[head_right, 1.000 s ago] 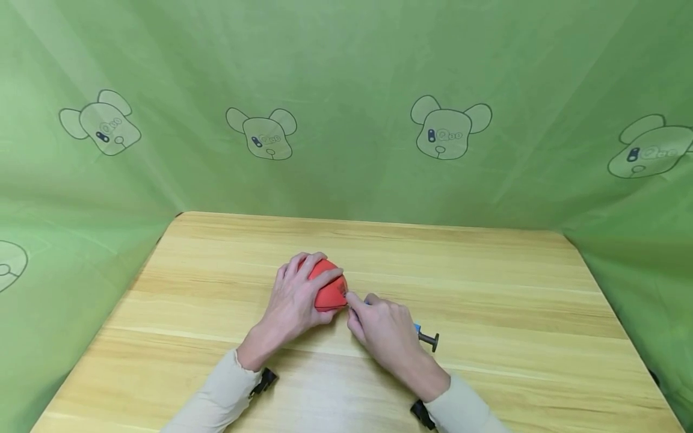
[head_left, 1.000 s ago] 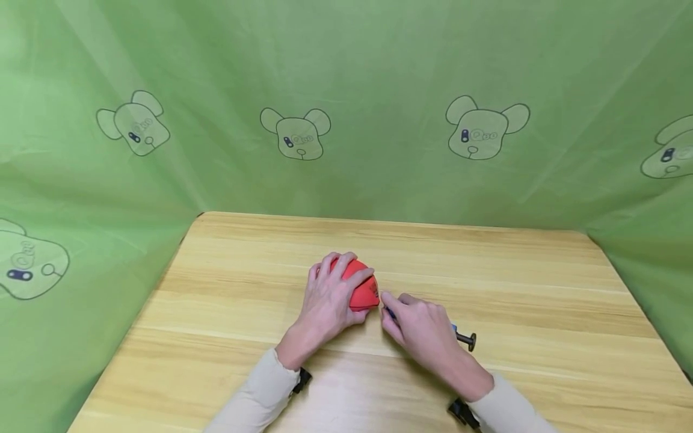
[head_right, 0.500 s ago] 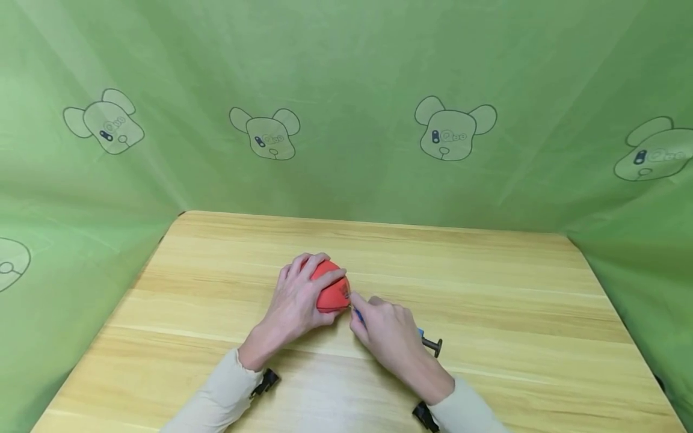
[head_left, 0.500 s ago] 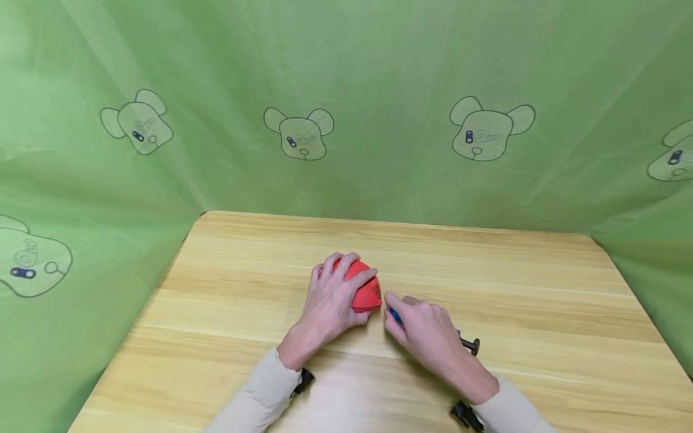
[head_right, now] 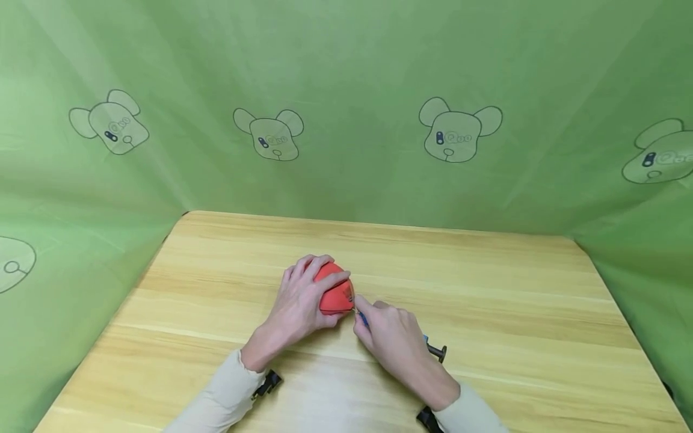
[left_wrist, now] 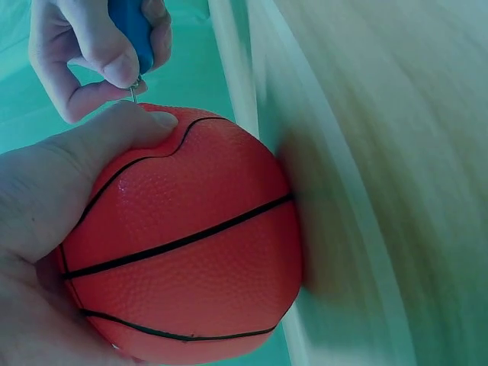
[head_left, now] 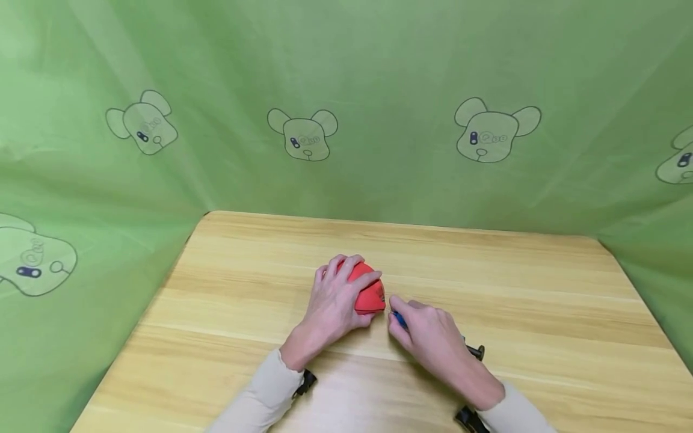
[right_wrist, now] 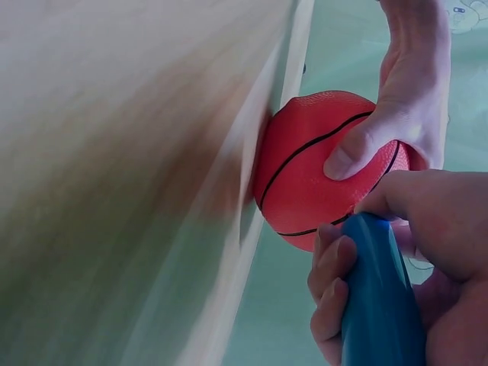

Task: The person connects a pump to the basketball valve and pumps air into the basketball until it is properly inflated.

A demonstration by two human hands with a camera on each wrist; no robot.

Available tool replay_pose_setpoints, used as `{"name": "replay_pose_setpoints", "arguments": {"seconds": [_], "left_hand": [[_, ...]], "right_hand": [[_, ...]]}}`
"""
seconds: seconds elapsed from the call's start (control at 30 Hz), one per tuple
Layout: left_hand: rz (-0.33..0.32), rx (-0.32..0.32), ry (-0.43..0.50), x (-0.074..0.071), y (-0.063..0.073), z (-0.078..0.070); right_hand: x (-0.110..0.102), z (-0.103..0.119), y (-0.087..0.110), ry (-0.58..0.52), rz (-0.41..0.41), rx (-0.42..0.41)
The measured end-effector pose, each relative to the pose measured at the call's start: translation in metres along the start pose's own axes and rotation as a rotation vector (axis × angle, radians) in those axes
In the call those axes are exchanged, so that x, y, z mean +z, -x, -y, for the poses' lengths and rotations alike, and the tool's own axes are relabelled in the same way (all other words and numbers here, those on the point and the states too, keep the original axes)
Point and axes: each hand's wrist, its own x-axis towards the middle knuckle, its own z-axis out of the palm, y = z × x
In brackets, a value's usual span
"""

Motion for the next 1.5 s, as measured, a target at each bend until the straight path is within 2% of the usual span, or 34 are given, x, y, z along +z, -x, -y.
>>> {"name": "replay_pose_setpoints", "arguments": {"seconds": [0.2, 0.43, 0.57, 0.7, 0.87, 0.93, 1.0, 1.1, 1.33, 1.5], "left_hand": [[0.001, -0.003, 0.014, 0.001, 0.0, 0.0], [0.005, -0.011, 0.039, 0.002, 0.0, 0.0], [0.008, -0.016, 0.038, 0.003, -0.002, -0.004], [0.044, -0.016, 0.08, 0.002, -0.005, -0.006], [0.045, -0.061, 0.169, -0.004, -0.004, 0.008], [0.039, -0.05, 0.199, -0.007, -0.002, 0.013], [0.047, -0.022, 0.214, -0.008, 0.0, 0.014], [0.052, -0.016, 0.216, -0.011, 0.002, 0.017], [0.035, 0.0, 0.255, -0.013, 0.005, 0.015], [0.036, -0.008, 0.282, -0.015, 0.006, 0.016]], "right_hand": [[-0.002, 0.0, 0.0, -0.013, 0.023, 0.029], [-0.001, 0.0, 0.003, 0.064, -0.047, -0.037], [-0.003, 0.0, 0.006, 0.08, -0.063, -0.032], [-0.012, -0.004, 0.013, 0.073, -0.048, -0.023], [-0.035, -0.019, 0.033, 0.044, -0.109, 0.033], [-0.042, -0.024, 0.039, 0.025, -0.119, 0.059], [-0.045, -0.027, 0.042, 0.008, -0.103, 0.073], [-0.044, -0.027, 0.037, -0.029, -0.067, 0.097], [-0.04, -0.029, 0.026, -0.162, 0.042, 0.265], [-0.035, -0.035, 0.018, -0.194, 0.083, 0.277]]}}
